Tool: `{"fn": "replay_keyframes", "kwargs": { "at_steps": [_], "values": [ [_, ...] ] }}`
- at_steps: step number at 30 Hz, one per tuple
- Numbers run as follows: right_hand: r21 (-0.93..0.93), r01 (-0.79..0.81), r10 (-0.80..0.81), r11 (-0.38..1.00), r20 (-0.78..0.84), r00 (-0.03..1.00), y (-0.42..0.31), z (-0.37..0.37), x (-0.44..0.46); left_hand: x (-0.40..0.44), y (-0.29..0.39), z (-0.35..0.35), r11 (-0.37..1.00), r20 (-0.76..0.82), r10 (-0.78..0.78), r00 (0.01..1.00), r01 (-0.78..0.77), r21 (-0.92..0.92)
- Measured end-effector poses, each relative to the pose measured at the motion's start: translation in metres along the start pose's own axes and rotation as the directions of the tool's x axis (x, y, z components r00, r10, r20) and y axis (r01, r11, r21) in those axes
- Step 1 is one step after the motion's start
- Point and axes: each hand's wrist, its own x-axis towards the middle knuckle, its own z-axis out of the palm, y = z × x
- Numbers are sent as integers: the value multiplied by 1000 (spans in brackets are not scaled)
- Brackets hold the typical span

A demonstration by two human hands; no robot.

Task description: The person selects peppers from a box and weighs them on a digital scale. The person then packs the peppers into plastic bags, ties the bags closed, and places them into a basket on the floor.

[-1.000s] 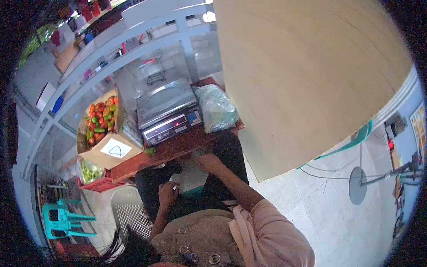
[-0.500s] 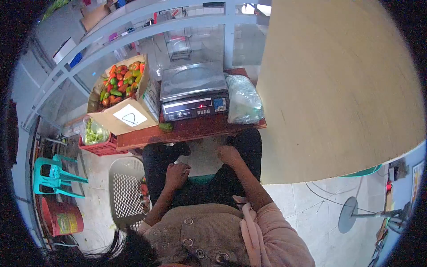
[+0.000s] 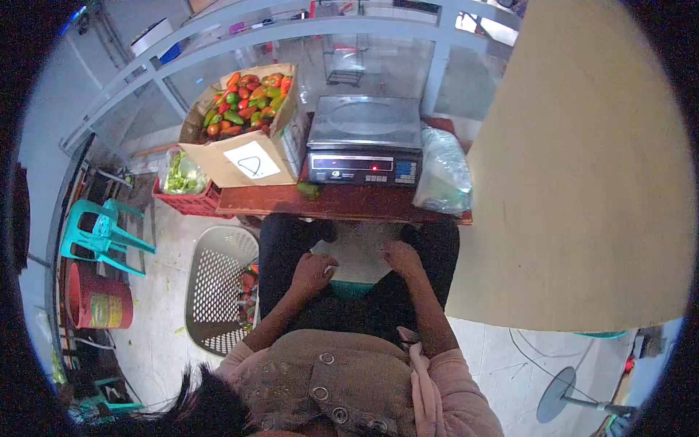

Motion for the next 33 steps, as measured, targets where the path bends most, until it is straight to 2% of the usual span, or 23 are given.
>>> {"fn": "replay_keyframes", "kwargs": {
  "at_steps": [2,5,8,11,14,17,19,21,22,24,27,30,33],
  "values": [
    [2,31,-31,1000,-33,999,5,5,-1,-1,3,-6,999,47,-24,999,25,-32],
    [57,-10,9,998,10,1000,9,5,2,1,7,-10,999,96,-49,994,49,5],
    [-1,-83,83,997,87,993,-8,-15,1,1,5,-6,999,49,7,999,-10,50],
    [103,16,-14,995,-25,1000,15,7,3,4,4,-2,997,57,3,998,-8,77],
    [54,44,-43,998,-18,999,14,6,2,10,0,6,997,129,-8,992,-2,75],
    [77,-60,55,995,68,996,12,8,4,15,1,8,1000,91,-24,996,24,-4],
    [16,17,-15,1000,-86,996,20,21,3,15,4,5,1000,124,-29,992,30,-6],
    [233,-17,69,972,-213,975,-3,-18,4,13,8,2,999,134,-32,991,32,2],
    [225,-25,117,974,-406,907,5,-31,5,12,9,2,999,126,-33,991,32,10],
    [196,-33,168,980,-728,665,21,-52,9,14,10,-1,999,149,-54,987,52,16],
    [-7,-336,180,942,-834,521,64,-65,19,15,-2,11,1000,115,8,993,-8,3],
    [-235,-400,144,886,-681,718,109,-63,40,16,2,9,1000,129,-16,992,14,10],
    [-201,-445,253,872,-594,764,141,-54,67,17,3,9,1000,123,-15,992,13,18]
  ]
}}
